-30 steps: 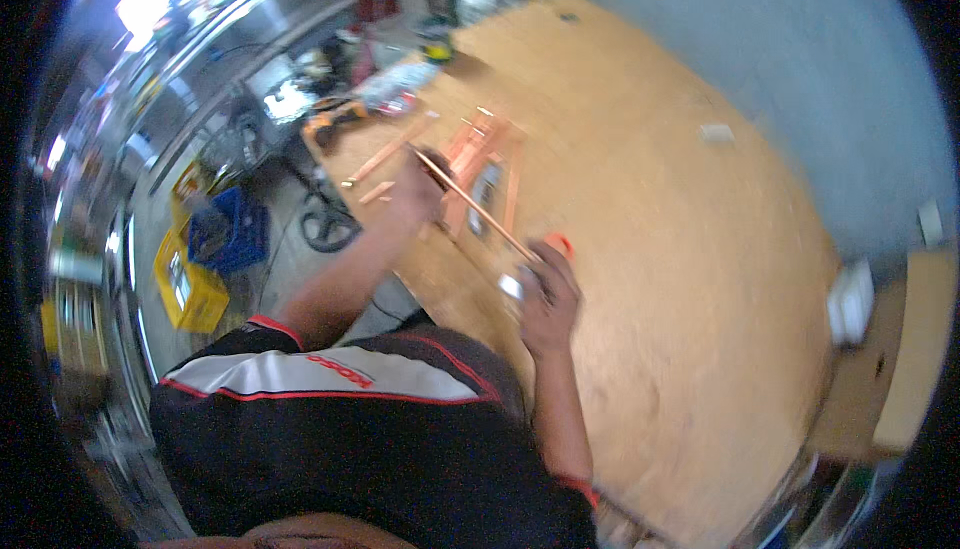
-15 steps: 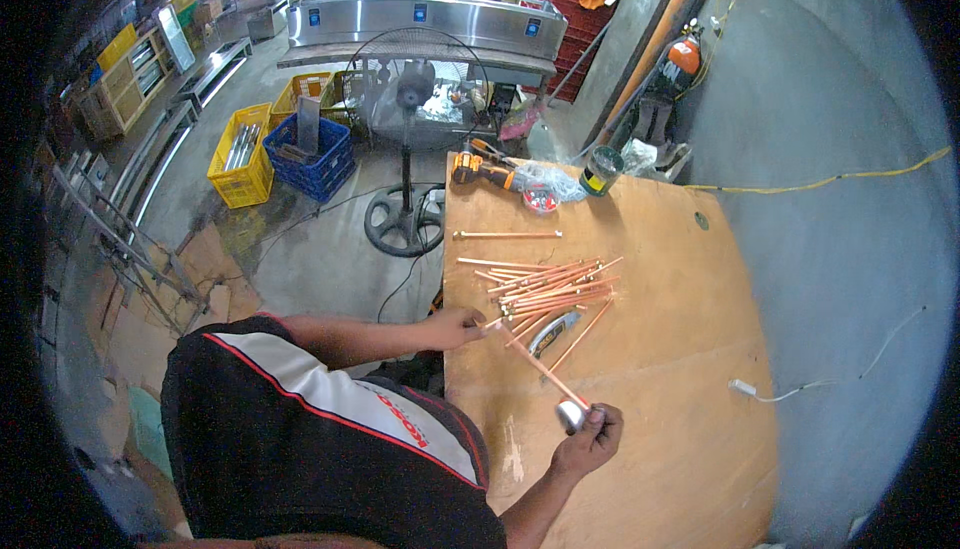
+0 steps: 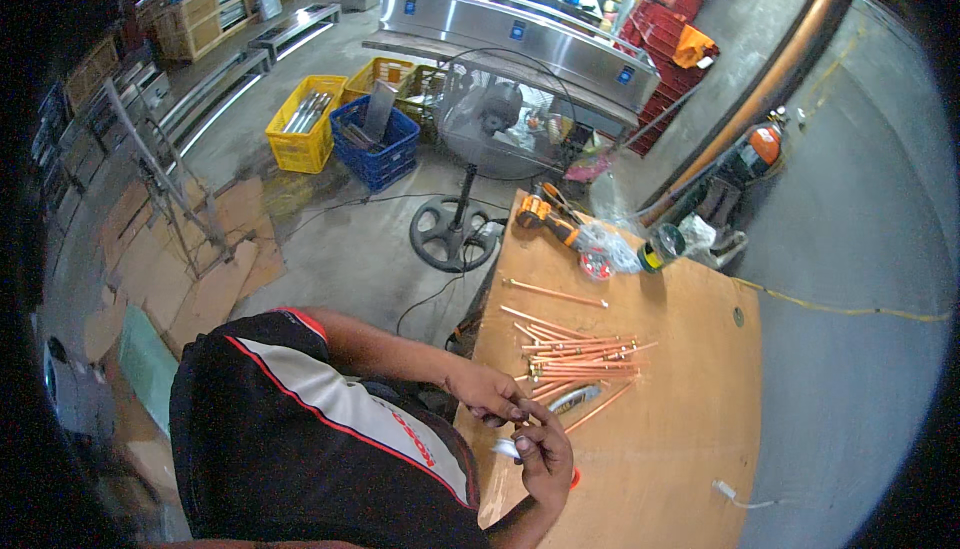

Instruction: The person repeatedly picks up short copper tubes from a wooden workbench and wraps white tape around one end of each tube. After wrapping, the person places the finished tube aside and repeats the process with the next tube.

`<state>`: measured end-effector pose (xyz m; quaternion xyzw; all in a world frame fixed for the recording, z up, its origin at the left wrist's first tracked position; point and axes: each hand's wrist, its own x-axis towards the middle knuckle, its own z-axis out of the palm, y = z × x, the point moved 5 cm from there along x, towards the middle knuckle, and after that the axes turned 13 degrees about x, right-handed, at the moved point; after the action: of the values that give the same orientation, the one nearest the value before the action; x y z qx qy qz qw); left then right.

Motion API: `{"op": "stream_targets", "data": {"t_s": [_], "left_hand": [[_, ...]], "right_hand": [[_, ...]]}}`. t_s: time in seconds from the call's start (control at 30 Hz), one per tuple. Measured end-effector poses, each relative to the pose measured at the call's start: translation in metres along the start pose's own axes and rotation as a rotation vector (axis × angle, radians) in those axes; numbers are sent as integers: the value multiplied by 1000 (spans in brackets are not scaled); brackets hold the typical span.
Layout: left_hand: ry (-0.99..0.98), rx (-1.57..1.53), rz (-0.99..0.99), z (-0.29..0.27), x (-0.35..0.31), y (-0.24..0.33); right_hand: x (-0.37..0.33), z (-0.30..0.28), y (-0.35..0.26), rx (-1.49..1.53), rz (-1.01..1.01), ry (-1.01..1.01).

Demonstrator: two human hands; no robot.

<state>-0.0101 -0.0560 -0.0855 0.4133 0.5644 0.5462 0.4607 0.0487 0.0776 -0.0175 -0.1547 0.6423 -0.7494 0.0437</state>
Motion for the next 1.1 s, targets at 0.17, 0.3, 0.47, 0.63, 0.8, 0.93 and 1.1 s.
{"op": "stream_targets", "data": {"t_s": [0.17,0.3,0.47,0.63,0.8,0.93,1.1], "left_hand": [[340,-122,107,-32,-11,5],[579,91,-108,-74,-32,25],[813,329,28,-127,-54,37],[718,394,56,-146,-43,57],[670,622,107,-158,-33,73],[494,774,197,-162,-23,79],[484,785,307,-166,-17,77]], "right_hand": [[41,21,1,-299,58,-111],[79,11,20,-358,22,114],[118,14,-4,-453,-160,401],[136,13,-1,-663,-418,522],[143,18,12,-716,-406,591],[146,16,13,-805,-496,630],[145,9,16,-662,-409,656]]}}
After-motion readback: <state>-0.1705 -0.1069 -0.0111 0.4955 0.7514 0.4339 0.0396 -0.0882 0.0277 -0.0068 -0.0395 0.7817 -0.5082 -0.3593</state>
